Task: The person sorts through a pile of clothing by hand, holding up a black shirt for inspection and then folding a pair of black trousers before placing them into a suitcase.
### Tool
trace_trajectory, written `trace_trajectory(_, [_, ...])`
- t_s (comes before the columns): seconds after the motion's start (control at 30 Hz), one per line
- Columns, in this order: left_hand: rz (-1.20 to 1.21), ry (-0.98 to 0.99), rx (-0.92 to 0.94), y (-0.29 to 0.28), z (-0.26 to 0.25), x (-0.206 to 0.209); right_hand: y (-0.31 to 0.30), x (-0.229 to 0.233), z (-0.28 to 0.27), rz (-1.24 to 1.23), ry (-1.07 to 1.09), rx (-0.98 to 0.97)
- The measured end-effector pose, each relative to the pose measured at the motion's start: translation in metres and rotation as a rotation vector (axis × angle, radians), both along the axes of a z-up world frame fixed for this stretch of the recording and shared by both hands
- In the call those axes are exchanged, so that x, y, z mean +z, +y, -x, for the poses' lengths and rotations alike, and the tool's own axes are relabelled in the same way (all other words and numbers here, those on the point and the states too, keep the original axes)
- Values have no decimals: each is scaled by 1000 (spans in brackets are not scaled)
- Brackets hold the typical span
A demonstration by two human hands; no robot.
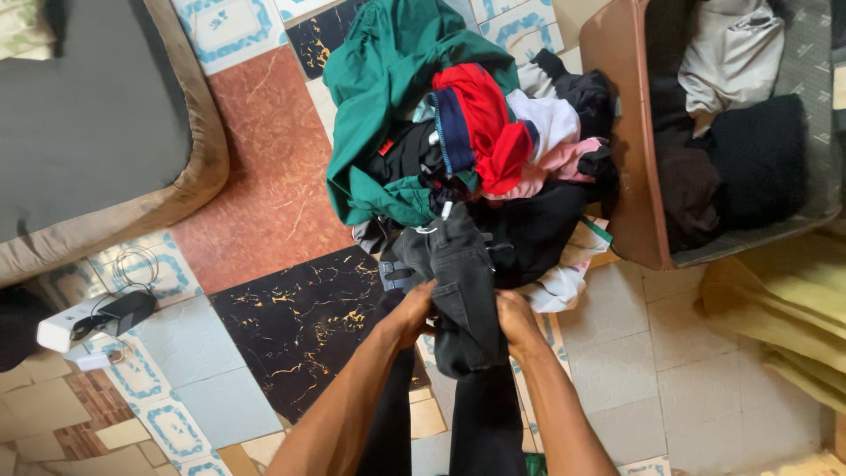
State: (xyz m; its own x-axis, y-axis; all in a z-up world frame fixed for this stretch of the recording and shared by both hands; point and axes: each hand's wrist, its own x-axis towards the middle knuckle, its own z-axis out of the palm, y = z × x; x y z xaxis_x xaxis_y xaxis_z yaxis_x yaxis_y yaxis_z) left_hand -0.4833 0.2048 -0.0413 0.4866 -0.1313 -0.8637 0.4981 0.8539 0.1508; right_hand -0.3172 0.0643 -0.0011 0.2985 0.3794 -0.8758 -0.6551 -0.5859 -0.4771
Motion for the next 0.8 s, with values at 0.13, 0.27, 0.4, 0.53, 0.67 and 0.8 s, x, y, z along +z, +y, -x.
trace_trajectory(0.13, [-36, -16, 31, 1, 8, -33, 28, -12, -7, 78, -47, 90])
trace_trajectory(0.27, [-219, -6, 50, 4, 11, -90, 35, -31, -25, 254, -416, 192])
trace_trajectory(0.4, [-436, 7, 1, 40, 8, -133, 31, -51, -53, 523, -747, 471])
trace_trajectory(0.53, [-896, 13, -186, 88, -6, -146, 20, -63, -60, 416, -658, 286])
trace_trajectory(0.67, [-767, -28, -130, 118, -31, -112, 20, -54, -43, 465, -642, 392])
trace_trajectory(0.8, [-471, 23, -142, 123, -59, -56, 25, -40, -18, 344, -548, 580])
